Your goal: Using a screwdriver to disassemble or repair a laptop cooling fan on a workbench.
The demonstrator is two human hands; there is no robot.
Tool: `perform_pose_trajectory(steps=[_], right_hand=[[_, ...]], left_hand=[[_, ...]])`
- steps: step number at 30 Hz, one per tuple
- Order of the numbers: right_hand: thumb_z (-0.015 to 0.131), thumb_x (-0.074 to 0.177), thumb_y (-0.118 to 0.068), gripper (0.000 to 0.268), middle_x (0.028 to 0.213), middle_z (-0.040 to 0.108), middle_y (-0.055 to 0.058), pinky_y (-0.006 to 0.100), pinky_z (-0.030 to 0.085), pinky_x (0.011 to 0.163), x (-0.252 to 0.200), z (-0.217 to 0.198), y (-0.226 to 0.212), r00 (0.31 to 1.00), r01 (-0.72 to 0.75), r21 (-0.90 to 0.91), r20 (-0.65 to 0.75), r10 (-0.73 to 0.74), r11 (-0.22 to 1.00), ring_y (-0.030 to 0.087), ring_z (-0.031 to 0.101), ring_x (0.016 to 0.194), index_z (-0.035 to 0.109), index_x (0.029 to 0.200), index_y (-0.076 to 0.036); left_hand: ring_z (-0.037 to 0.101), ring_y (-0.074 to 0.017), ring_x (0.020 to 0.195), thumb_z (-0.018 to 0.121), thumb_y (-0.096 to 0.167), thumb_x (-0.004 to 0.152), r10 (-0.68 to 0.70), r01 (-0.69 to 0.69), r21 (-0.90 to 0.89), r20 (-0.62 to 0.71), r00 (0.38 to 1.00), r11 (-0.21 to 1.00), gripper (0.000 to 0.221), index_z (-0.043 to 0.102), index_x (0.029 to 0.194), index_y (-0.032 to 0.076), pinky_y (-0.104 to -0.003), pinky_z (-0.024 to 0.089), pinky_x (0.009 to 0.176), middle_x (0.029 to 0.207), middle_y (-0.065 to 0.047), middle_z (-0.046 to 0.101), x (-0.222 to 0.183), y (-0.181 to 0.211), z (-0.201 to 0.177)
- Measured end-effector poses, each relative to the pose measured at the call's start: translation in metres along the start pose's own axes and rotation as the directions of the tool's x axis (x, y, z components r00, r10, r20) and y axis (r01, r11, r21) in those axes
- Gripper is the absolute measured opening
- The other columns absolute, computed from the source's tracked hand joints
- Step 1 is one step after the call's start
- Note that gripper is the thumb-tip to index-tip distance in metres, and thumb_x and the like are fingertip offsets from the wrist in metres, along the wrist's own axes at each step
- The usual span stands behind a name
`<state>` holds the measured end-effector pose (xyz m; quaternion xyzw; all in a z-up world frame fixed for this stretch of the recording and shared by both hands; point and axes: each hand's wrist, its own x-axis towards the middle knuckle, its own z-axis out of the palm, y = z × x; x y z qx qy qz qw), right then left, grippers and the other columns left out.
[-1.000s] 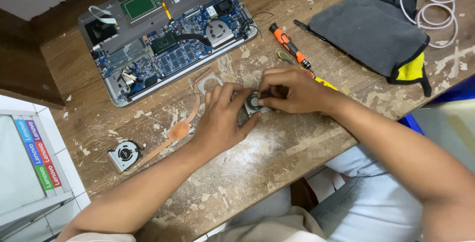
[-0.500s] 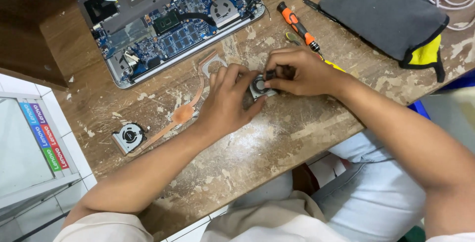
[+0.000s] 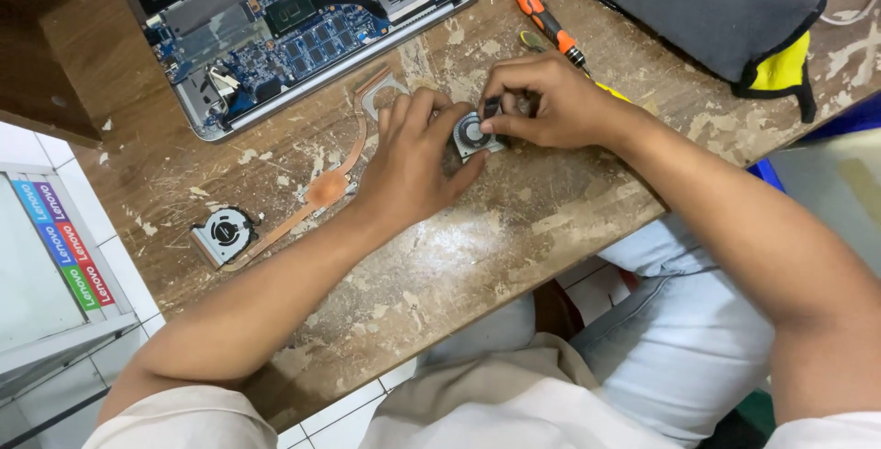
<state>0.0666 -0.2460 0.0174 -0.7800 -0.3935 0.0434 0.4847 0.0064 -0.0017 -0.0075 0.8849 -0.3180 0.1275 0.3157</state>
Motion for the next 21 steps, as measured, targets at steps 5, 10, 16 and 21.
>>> perform_pose_trajectory(steps=[5, 10, 16, 21], right_hand=[[0.088, 0.105, -0.012, 0.023, 0.085, 0.057, 0.004, 0.030, 0.043, 0.065, -0.005, 0.003, 0.012, 0.999, 0.027, -0.135, 0.027, -0.024, 0.990, 0.016, 0.054, 0.075, 0.066, 0.102, -0.006], [0.089, 0.103, -0.012, 0.019, 0.083, 0.060, 0.003, 0.030, 0.043, 0.065, -0.005, 0.000, 0.011, 0.996, 0.069, -0.086, 0.056, -0.065, 0.994, 0.015, 0.056, 0.075, 0.071, 0.107, -0.005], [0.083, 0.106, -0.022, 0.021, 0.082, 0.057, 0.002, 0.025, 0.043, 0.060, -0.008, 0.002, 0.019, 0.997, 0.036, -0.061, 0.077, -0.031, 0.998, 0.011, 0.053, 0.071, 0.071, 0.107, -0.006], [0.086, 0.107, -0.015, 0.020, 0.086, 0.058, 0.004, 0.027, 0.045, 0.064, -0.008, 0.005, 0.020, 0.999, 0.045, -0.102, 0.028, -0.042, 0.994, 0.014, 0.055, 0.076, 0.069, 0.105, -0.004]], left_hand=[[0.048, -0.0306, 0.116, 0.086, 0.037, 0.099, -0.085, 0.087, -0.003, 0.135, 0.987, 0.996, 0.060, 0.067, 0.144, 0.003, -0.042, 0.045, 0.095, 0.124, -0.011, 0.055, 0.003, 0.005, -0.010], [0.049, -0.0293, 0.115, 0.088, 0.035, 0.098, -0.076, 0.078, -0.010, 0.129, 0.989, 0.997, 0.059, 0.067, 0.144, 0.004, -0.040, 0.045, 0.095, 0.123, -0.009, 0.056, 0.003, 0.003, -0.007], [0.052, -0.0283, 0.111, 0.093, 0.034, 0.095, -0.051, 0.054, -0.035, 0.088, 0.995, 0.998, 0.056, 0.072, 0.138, 0.004, -0.038, 0.043, 0.094, 0.119, -0.008, 0.059, 0.005, -0.001, 0.000], [0.052, -0.0293, 0.113, 0.096, 0.032, 0.092, -0.090, 0.097, -0.060, 0.099, 0.991, 0.994, 0.055, 0.072, 0.133, 0.004, -0.039, 0.044, 0.096, 0.120, -0.007, 0.059, 0.008, 0.000, -0.004]])
